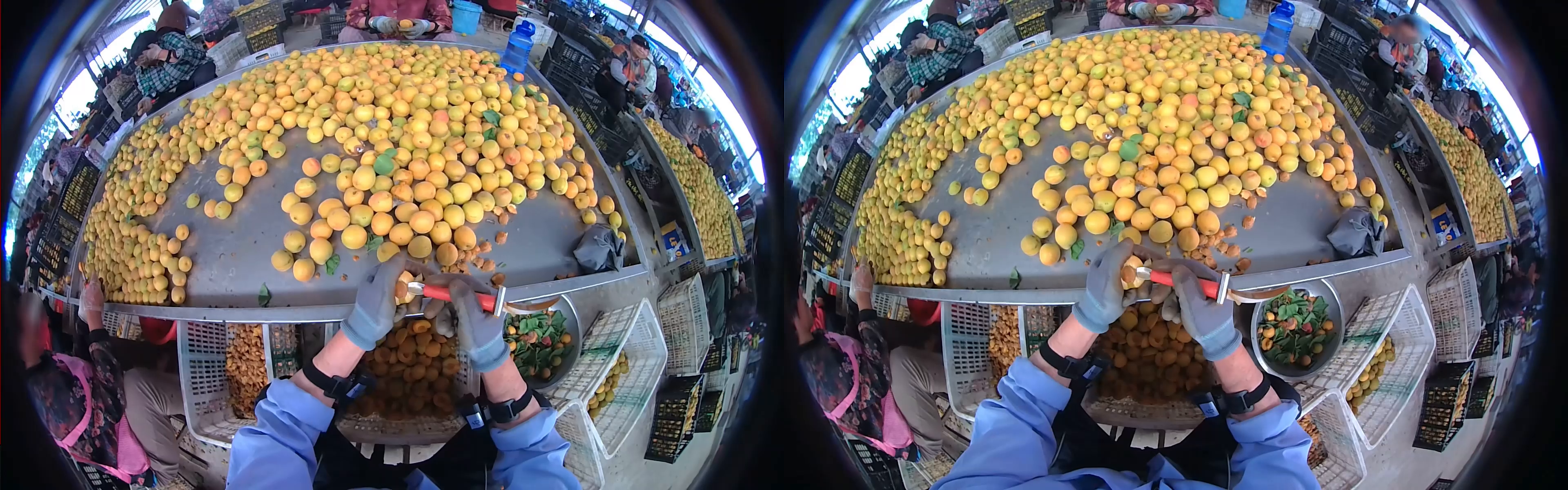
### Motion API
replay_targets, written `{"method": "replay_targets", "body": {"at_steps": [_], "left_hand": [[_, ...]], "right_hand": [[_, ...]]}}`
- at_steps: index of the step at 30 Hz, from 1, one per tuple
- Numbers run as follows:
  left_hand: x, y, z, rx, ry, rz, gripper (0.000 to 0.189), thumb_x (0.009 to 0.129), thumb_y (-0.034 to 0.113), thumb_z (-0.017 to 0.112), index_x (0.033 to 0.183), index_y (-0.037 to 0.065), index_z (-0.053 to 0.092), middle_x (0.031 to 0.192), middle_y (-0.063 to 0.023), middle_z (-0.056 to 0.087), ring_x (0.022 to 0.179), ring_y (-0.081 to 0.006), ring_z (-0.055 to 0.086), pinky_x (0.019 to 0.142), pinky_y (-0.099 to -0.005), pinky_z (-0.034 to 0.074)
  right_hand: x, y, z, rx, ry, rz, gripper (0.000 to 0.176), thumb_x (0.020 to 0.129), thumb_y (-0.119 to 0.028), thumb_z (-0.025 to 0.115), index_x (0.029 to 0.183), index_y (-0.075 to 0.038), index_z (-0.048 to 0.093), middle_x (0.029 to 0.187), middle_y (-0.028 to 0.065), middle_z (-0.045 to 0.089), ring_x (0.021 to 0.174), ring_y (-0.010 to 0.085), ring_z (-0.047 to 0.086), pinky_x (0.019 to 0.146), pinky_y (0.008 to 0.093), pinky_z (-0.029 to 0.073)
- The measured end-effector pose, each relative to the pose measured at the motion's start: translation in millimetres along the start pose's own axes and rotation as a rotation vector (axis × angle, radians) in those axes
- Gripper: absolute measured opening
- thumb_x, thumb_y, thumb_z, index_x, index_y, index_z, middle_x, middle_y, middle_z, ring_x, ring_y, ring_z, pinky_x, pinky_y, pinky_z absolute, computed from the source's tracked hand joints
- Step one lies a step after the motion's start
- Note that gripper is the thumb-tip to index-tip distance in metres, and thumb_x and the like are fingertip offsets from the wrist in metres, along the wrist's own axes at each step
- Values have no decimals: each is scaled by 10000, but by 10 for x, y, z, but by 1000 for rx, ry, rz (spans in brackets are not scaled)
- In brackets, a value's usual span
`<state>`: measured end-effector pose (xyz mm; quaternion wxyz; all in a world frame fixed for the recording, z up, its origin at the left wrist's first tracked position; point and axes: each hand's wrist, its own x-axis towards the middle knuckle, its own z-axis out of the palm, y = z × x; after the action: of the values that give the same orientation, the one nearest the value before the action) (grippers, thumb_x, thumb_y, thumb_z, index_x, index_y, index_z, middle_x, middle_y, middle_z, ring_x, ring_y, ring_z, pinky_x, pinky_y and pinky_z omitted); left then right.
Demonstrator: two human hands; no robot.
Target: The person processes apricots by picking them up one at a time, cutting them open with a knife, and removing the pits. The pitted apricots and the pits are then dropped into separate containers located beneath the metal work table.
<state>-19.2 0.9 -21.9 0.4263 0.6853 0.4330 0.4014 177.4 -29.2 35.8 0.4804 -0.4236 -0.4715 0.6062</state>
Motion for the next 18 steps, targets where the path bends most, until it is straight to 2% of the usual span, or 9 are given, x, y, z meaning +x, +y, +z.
{"method": "replay_targets", "body": {"at_steps": [4,6,7,9,13,15,16,17,18], "left_hand": [[104,-197,208,404,496,632,386,1051,316,421,1129,-29,576,821,-89,646,586,-125,567,498,-249,427],[-4,15,203,58,300,117,467,1073,336,341,1031,-43,612,728,-67,610,496,-86,498,431,-216,344],[-4,181,176,57,301,118,467,1073,336,341,1031,-43,612,728,-67,610,496,-86,498,431,-216,344],[12,425,129,-687,160,-283,482,1080,338,319,1028,-45,607,701,-64,596,489,-87,493,433,-216,348],[-28,166,210,-994,98,-297,326,1066,247,399,1144,-31,551,803,-76,625,546,-93,532,472,-215,391],[5,119,394,-176,421,242,534,1055,460,352,1048,-4,616,639,-43,554,430,-77,412,402,-205,298],[-25,87,333,-177,424,241,534,1055,460,352,1048,-4,616,639,-43,554,430,-77,412,402,-205,298],[-76,47,214,81,337,337,295,1005,242,467,1208,29,484,877,-101,593,624,-142,530,553,-259,414],[-101,19,150,339,244,429,475,955,24,582,1369,61,352,1115,-159,631,818,-208,647,705,-312,530]], "right_hand": [[-3,22,22,2,21,7,306,1063,-222,479,1140,6,669,742,51,675,490,73,548,431,194,389],[7,18,16,71,6,20,307,1064,-228,478,1136,5,665,729,58,667,486,76,543,428,193,382],[2,18,25,70,5,19,307,1064,-228,478,1136,5,665,729,58,667,486,76,543,428,193,382],[-13,25,54,88,30,-2,310,1065,-228,473,1125,12,660,718,70,659,478,80,530,424,195,373],[-4,52,61,117,43,61,313,1067,-224,470,1122,23,655,716,84,656,469,86,516,419,202,366],[-6,57,70,74,23,68,431,1078,-330,396,1141,30,625,735,64,632,480,86,464,451,207,353],[-1,71,66,73,21,69,431,1078,-330,396,1141,30,625,735,64,632,480,86,464,451,207,353],[8,95,57,116,20,52,378,1074,-272,424,1129,35,638,731,80,645,469,93,483,433,207,358],[15,107,53,159,19,33,325,1069,-214,452,1117,39,650,726,96,657,458,100,503,414,207,363]]}}
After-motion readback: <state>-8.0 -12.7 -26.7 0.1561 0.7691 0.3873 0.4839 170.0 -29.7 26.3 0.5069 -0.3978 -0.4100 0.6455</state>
